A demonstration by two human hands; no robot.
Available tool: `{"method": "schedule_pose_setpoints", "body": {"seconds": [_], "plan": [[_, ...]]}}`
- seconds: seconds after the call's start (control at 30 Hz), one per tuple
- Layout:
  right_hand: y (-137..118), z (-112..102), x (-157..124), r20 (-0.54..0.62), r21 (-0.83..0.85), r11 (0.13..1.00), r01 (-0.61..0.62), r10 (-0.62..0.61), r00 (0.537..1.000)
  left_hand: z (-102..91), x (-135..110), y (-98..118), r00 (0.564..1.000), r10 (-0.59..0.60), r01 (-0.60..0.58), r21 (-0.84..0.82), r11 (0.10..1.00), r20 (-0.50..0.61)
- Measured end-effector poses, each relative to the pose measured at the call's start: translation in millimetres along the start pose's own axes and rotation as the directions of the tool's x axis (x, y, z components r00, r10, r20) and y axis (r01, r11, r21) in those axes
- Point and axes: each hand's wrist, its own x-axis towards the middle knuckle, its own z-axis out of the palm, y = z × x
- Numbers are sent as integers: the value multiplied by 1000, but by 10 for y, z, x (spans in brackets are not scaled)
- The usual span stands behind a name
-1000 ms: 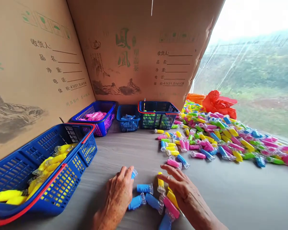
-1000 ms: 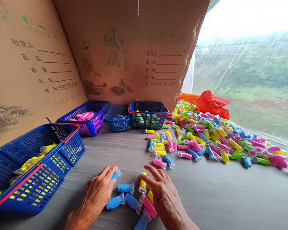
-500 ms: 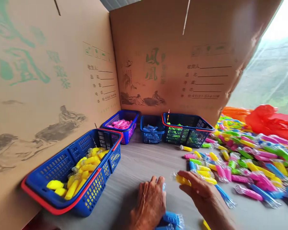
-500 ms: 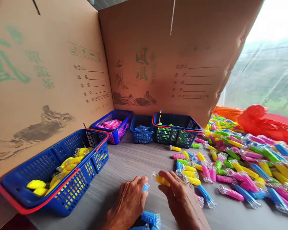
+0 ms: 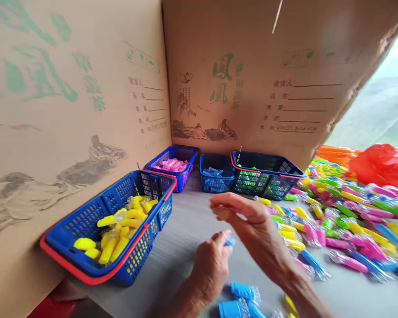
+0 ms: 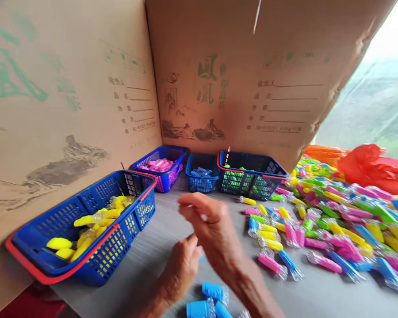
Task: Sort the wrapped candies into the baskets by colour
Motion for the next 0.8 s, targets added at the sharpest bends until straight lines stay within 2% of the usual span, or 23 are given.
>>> {"method": "schedule_pose_setpoints", "body": {"seconds": [0.07,0.13,0.2,0.27,0.4,0.47,0.6,0.8], "plan": [[258,-409,-262,-106,-102,979,-177,166,980,-28,52,43,992,-89,102,-149,984,91],[520,-754,-595,-156,-190,927,-325,298,942,-56,90,50,968,-156,216,-331,919,197],[740,-989,-964,-157,-282,874,-395,364,918,-74,111,37,952,-166,269,-443,855,257],[895,-1111,-1315,-153,-411,821,-397,368,917,-77,121,24,943,-179,294,-456,840,279],[1033,-1142,-1776,-211,-646,674,-358,293,932,-59,126,30,939,-216,315,-413,855,268],[1055,-1109,-1859,-221,-677,660,-326,241,945,-51,128,40,940,-223,315,-403,859,259],[1054,-1017,-1831,-181,-693,676,-253,176,968,-45,142,33,938,-238,323,-384,865,254],[1121,-972,-1761,-165,-764,605,-224,152,975,-60,175,-29,925,-254,349,-364,864,283]]}}
